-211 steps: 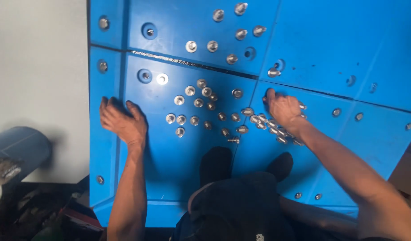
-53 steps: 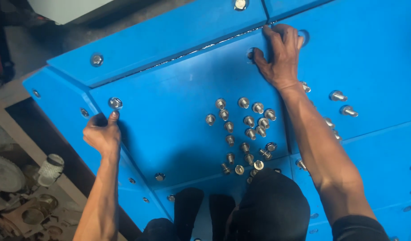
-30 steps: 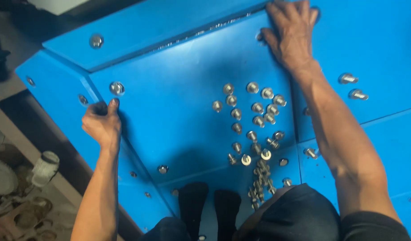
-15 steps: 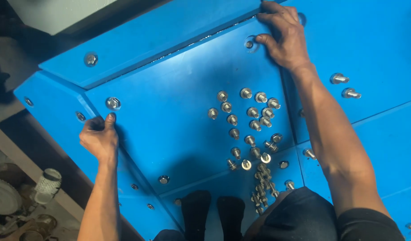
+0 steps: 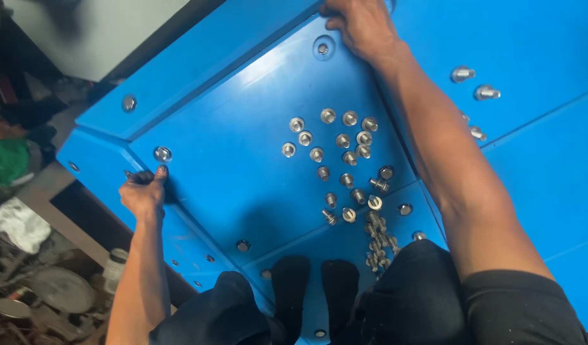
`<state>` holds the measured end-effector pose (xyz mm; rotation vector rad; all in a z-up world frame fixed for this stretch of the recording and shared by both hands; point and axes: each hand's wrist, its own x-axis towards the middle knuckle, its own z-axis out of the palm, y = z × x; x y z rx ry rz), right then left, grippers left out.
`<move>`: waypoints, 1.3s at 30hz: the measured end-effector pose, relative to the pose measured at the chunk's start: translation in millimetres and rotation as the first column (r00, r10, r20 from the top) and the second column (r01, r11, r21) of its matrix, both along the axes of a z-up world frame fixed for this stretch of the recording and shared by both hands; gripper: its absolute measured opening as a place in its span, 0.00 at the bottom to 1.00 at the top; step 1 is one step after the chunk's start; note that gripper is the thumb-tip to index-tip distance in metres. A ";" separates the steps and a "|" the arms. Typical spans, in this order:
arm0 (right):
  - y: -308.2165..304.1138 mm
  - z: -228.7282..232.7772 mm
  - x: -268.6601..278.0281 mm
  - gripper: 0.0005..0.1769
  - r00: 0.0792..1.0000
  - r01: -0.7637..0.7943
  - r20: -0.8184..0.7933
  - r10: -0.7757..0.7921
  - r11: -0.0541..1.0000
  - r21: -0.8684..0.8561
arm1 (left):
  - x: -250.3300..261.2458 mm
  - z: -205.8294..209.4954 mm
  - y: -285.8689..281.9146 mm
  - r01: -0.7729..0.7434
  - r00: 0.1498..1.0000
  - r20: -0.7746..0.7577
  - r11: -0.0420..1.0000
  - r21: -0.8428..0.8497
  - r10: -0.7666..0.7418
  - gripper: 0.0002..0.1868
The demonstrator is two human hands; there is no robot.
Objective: Screwing numerous bolts and washers into pre-drilled holes on a blue industrial panel.
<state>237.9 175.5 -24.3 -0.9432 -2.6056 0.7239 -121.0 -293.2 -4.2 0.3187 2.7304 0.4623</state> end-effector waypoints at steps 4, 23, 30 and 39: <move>-0.7 26.7 5.8 0.20 0.998 0.028 0.067 -0.016 0.980 -0.195 | 3.4 2.8 7.5 -0.018 1.000 -0.006 1.000 -0.026 0.018 0.21; -32.3 16.0 -4.8 0.27 0.954 -0.118 0.300 -0.021 0.892 0.435 | 5.1 -4.8 -8.3 0.166 0.982 -0.077 0.983 -0.081 -0.172 0.24; -27.6 43.8 -11.4 0.27 0.957 -0.112 0.289 0.008 0.932 0.344 | -11.8 -2.1 -4.5 0.121 0.984 0.163 0.944 -0.306 -0.073 0.29; -47.7 40.7 -15.3 0.24 0.978 0.082 0.171 -0.122 0.971 0.226 | -38.6 -5.4 4.1 0.235 0.961 0.240 0.871 -0.431 -0.141 0.32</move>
